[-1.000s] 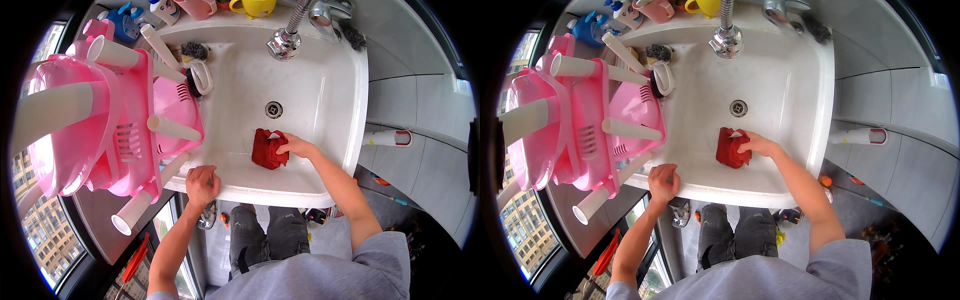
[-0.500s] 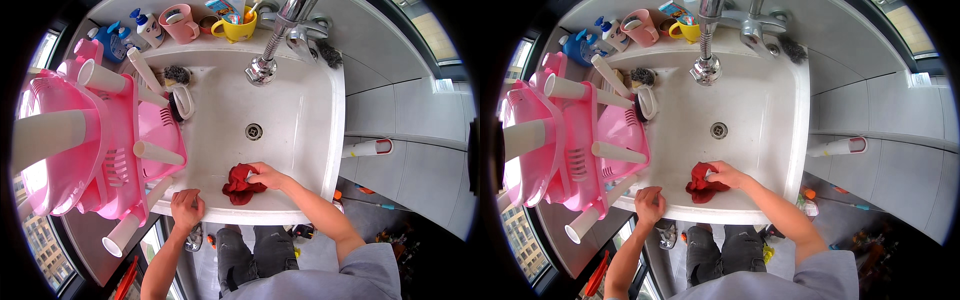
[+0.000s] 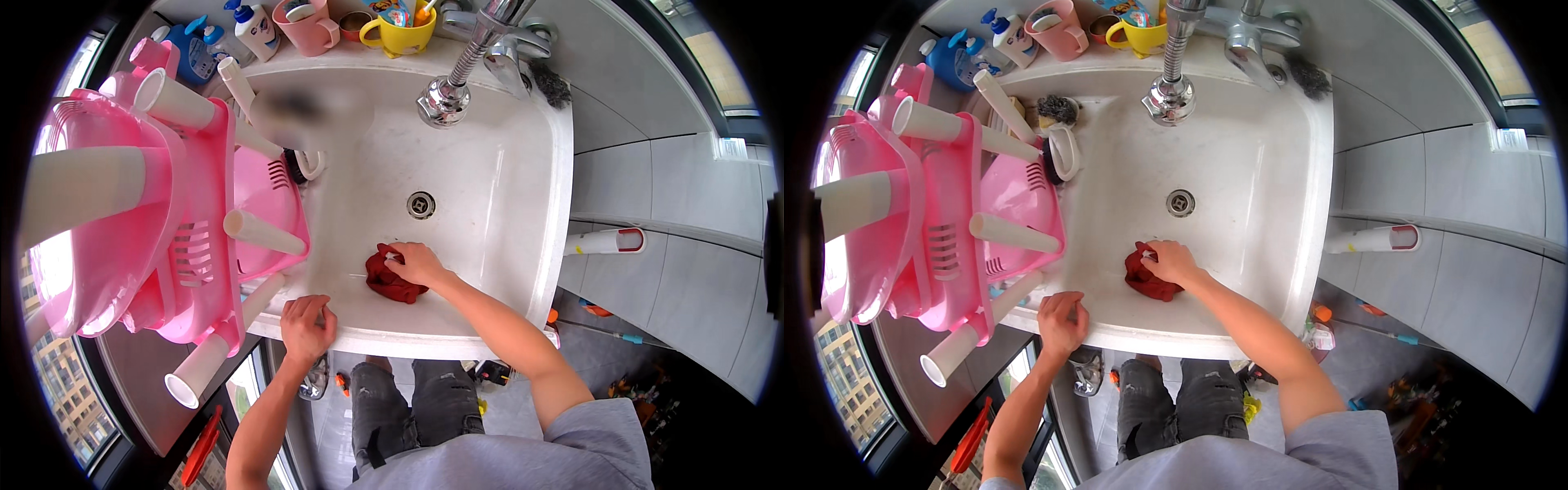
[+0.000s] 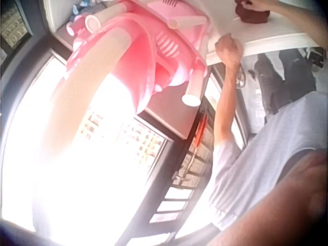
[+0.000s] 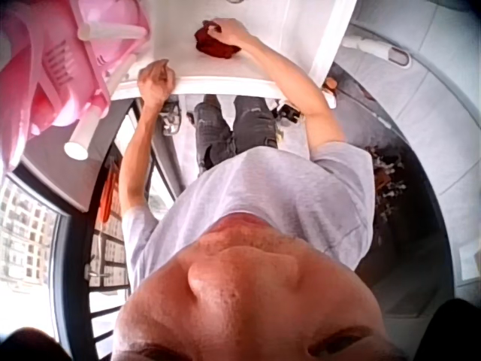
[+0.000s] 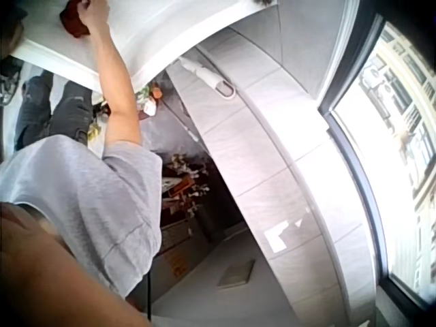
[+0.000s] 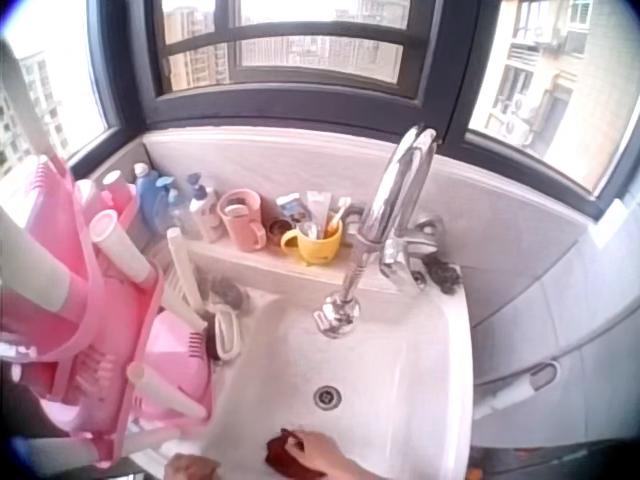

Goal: The person washes a red cloth in a sink, scrubs the drain area with steel wool, and assembles a multi-tiered pink plastic shelf by fitting the legs and tiers together by hand.

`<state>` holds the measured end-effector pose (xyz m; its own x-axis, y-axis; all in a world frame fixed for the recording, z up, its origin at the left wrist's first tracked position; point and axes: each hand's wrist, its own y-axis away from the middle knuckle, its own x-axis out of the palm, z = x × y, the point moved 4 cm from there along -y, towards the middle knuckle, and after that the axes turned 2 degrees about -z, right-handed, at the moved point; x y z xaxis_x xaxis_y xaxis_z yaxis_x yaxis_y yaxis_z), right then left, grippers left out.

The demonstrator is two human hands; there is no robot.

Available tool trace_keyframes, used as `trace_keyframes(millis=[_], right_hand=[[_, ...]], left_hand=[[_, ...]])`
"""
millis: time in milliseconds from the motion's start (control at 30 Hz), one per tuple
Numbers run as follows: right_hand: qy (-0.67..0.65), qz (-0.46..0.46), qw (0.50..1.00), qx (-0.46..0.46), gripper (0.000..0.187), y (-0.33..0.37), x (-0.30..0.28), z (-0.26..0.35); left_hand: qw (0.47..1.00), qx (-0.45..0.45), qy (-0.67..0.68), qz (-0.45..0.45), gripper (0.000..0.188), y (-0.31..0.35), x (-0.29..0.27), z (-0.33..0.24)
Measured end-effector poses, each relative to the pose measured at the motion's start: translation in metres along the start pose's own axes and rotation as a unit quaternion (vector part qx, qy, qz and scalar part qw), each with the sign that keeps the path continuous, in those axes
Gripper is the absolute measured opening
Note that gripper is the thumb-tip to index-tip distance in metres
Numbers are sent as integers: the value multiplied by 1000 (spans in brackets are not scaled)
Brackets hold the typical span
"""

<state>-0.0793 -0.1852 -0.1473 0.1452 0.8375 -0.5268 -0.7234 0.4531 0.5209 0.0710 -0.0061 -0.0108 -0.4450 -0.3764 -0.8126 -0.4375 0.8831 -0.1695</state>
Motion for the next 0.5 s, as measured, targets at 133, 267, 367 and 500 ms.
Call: trace_keyframes(millis=[133,267,367,500], right_hand=[[-49,-306,951,-10,40,11,-62,-10],[-34,-603,794,-70,24,31,-201,-3],[172,-704,684,-80,36,36,-296,-27],[258,-633,726,-72,46,5,-367,-41]], left_hand=[[1000,-6,11,14,15,-1,9,-1],[1000,-1,-18,-3,16,7,-3,5],[1000,4,-13,-5,16,6,5,0],[1000,12,-3,-8,16,-1,6,-1]])
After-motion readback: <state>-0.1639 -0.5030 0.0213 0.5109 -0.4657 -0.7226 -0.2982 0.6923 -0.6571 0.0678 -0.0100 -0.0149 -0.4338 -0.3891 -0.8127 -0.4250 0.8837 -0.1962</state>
